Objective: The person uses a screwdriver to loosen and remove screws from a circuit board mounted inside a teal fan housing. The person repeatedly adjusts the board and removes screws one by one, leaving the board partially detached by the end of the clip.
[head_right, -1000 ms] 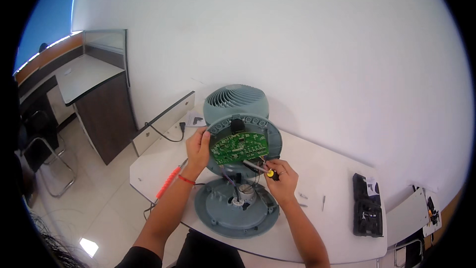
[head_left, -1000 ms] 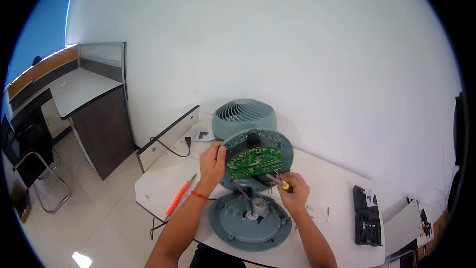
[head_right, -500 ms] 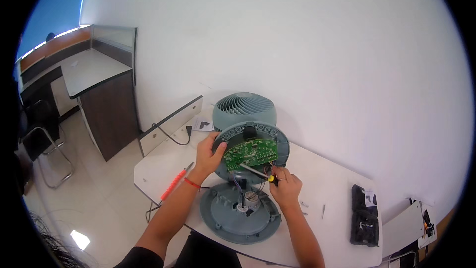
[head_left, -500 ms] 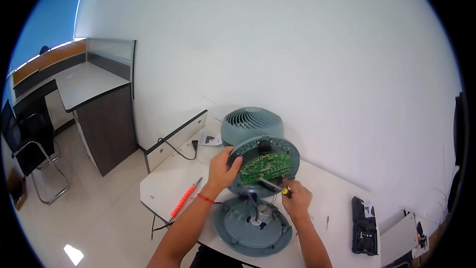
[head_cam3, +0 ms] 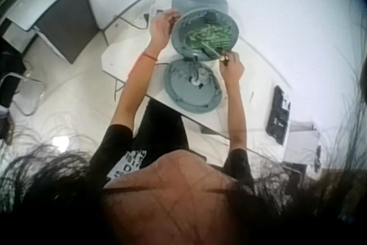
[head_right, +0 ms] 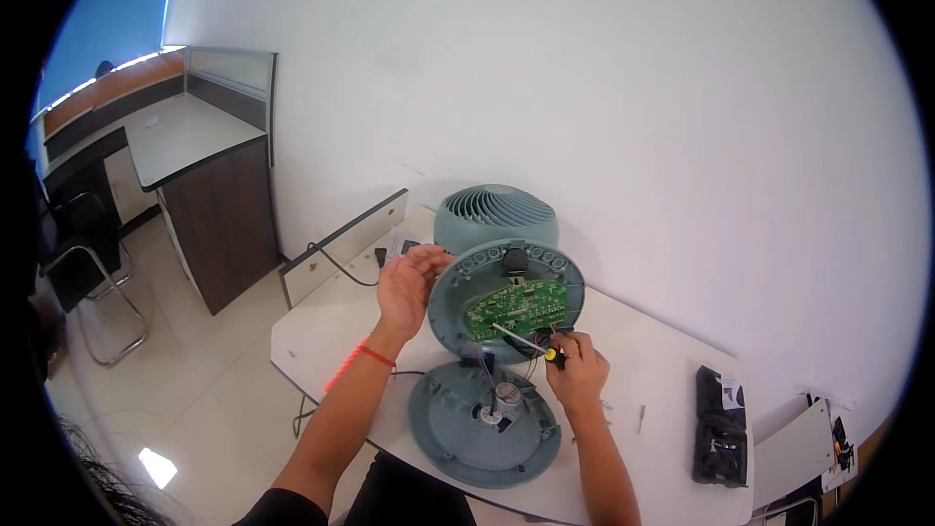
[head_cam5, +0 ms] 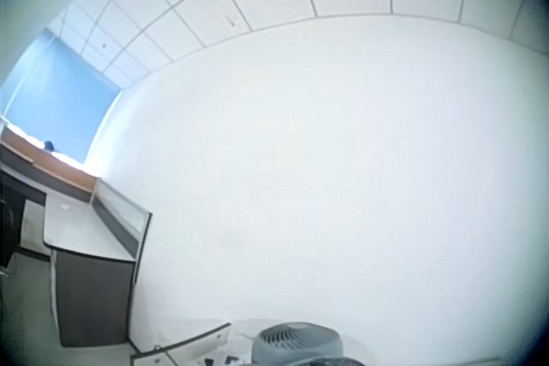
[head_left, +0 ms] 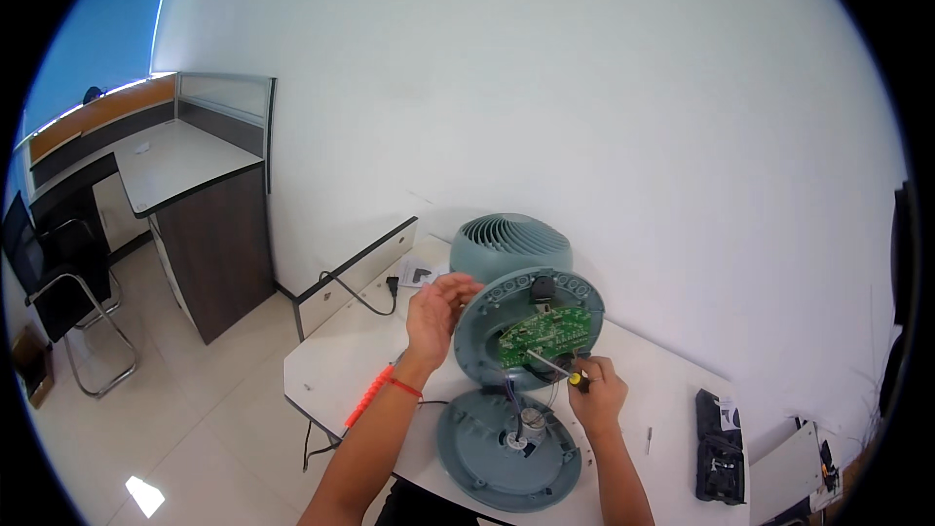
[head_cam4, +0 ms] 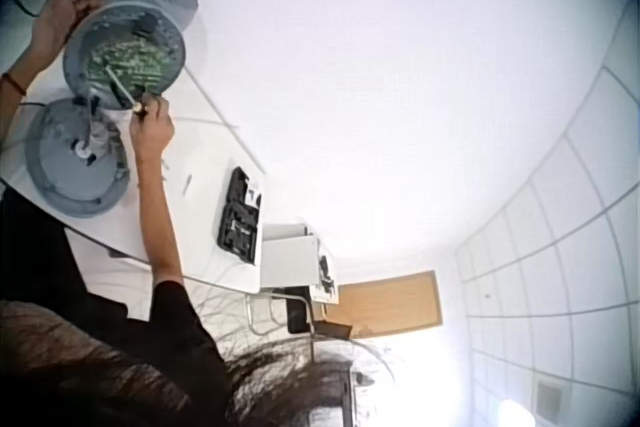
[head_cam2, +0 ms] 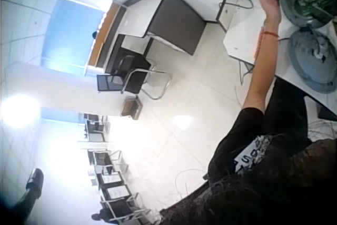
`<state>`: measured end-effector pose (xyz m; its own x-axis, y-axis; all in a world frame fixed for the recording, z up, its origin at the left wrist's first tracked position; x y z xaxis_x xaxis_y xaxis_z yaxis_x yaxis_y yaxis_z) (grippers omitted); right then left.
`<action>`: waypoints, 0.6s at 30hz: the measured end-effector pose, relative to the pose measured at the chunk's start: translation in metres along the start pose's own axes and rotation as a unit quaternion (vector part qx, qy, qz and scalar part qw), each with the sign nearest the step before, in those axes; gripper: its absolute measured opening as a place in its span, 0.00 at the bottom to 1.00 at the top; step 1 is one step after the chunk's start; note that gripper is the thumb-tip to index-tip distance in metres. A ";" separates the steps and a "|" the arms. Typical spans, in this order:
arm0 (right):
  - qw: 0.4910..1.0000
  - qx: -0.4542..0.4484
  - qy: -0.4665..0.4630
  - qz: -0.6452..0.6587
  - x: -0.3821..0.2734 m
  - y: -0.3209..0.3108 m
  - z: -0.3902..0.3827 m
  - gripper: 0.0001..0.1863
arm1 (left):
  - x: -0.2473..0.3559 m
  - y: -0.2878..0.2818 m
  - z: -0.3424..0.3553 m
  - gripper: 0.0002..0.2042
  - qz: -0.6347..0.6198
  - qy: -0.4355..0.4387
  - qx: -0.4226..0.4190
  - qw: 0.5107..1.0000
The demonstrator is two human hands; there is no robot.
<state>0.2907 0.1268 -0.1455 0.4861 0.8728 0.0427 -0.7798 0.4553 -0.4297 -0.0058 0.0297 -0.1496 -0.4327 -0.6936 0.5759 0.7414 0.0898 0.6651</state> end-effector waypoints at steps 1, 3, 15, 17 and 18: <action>1.000 0.002 0.002 0.001 0.001 0.001 -0.001 0.20 | 0.001 -0.001 0.000 0.33 -0.018 -0.004 0.001 1.000; 1.000 0.010 0.005 -0.001 0.003 0.005 -0.004 0.19 | 0.002 -0.002 -0.001 0.33 -0.032 -0.006 0.000 0.999; 1.000 0.026 0.010 0.002 0.003 0.003 -0.003 0.17 | -0.001 -0.011 0.001 0.32 -0.288 -0.048 0.013 0.956; 0.999 0.032 0.002 0.010 0.005 0.004 -0.005 0.17 | 0.004 -0.011 0.002 0.32 -0.359 -0.049 0.013 0.932; 0.999 0.032 0.001 0.012 0.005 0.004 -0.006 0.18 | 0.007 -0.010 0.002 0.33 -0.378 -0.049 0.013 0.925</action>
<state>0.2918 0.1318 -0.1524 0.4681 0.8831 0.0325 -0.8146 0.4454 -0.3716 -0.0175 0.0253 -0.1515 -0.8675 -0.4972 -0.0176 0.1965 -0.3749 0.9060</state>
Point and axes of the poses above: each hand's wrist, its own z-axis towards the middle knuckle, its own y-axis out of the palm, x = y × z, the point moved 1 cm from there along z, towards the middle knuckle, and after that the axes turned 5 degrees about x, right-handed, at the moved point
